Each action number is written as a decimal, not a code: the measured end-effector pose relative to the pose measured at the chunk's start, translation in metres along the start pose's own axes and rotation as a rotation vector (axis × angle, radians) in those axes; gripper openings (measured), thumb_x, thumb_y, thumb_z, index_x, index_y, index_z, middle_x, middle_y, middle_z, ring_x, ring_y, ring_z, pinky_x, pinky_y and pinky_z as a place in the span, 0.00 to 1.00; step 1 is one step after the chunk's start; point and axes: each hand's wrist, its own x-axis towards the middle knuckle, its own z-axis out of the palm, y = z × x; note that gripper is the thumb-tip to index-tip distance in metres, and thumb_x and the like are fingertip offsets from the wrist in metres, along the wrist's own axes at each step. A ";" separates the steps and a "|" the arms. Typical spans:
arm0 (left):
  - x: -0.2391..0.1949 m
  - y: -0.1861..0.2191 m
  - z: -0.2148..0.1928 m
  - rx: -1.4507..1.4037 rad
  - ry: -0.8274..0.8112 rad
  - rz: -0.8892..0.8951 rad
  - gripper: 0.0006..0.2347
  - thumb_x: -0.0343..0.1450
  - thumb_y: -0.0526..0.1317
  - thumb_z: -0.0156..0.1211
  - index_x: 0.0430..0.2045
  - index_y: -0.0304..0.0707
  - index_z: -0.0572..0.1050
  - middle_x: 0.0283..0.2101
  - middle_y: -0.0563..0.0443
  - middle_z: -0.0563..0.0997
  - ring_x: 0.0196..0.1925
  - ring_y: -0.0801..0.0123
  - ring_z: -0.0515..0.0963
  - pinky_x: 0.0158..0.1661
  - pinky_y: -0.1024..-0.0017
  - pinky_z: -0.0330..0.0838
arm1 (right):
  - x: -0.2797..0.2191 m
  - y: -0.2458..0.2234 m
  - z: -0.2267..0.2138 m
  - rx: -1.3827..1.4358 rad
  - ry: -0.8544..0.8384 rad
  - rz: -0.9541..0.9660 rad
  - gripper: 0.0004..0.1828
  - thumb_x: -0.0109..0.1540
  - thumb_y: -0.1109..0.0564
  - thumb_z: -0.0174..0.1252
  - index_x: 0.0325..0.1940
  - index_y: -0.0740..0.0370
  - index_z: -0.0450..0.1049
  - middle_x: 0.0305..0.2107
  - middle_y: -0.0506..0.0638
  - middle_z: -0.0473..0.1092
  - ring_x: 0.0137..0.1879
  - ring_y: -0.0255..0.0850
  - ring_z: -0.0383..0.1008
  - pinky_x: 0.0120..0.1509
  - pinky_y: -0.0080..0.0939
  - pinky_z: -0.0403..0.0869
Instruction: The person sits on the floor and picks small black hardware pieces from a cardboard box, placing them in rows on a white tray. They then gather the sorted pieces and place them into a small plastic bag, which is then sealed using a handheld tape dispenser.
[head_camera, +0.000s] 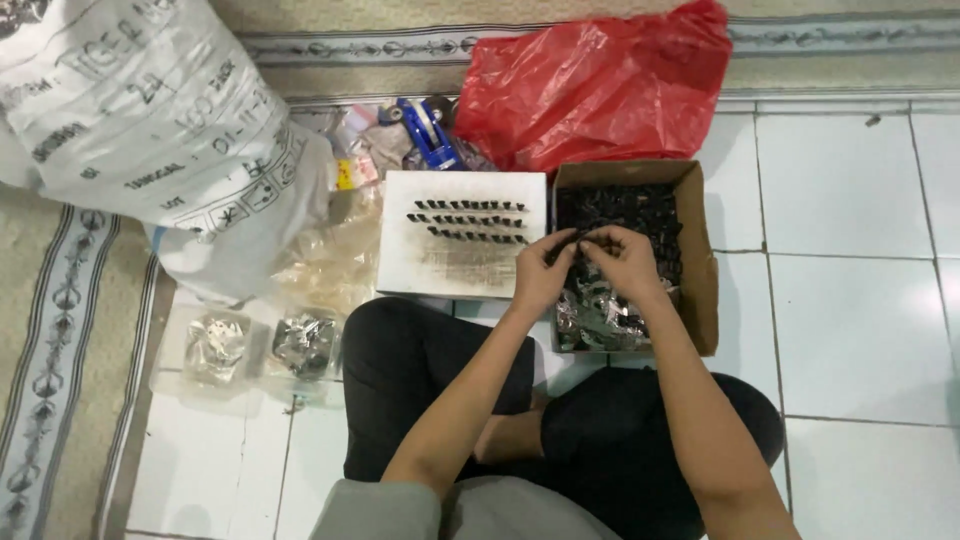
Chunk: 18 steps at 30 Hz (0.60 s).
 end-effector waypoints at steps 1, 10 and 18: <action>-0.004 0.004 -0.015 -0.020 0.025 -0.002 0.11 0.75 0.34 0.60 0.50 0.32 0.80 0.48 0.33 0.83 0.52 0.53 0.82 0.49 0.60 0.79 | 0.002 -0.004 0.008 -0.022 -0.023 -0.007 0.12 0.64 0.58 0.66 0.49 0.67 0.80 0.35 0.60 0.76 0.40 0.43 0.75 0.43 0.46 0.77; -0.025 0.002 -0.166 0.141 0.331 -0.079 0.13 0.74 0.32 0.55 0.51 0.26 0.78 0.44 0.29 0.83 0.46 0.49 0.84 0.44 0.58 0.81 | 0.030 -0.045 0.136 -0.334 -0.183 -0.393 0.10 0.61 0.60 0.66 0.45 0.64 0.81 0.34 0.61 0.74 0.45 0.56 0.78 0.49 0.52 0.76; -0.008 0.003 -0.201 0.043 0.287 -0.168 0.20 0.74 0.31 0.49 0.63 0.27 0.68 0.56 0.24 0.77 0.54 0.43 0.81 0.51 0.53 0.80 | 0.078 -0.035 0.236 -0.777 -0.228 -0.627 0.06 0.59 0.55 0.66 0.39 0.55 0.80 0.35 0.51 0.67 0.48 0.51 0.70 0.54 0.48 0.68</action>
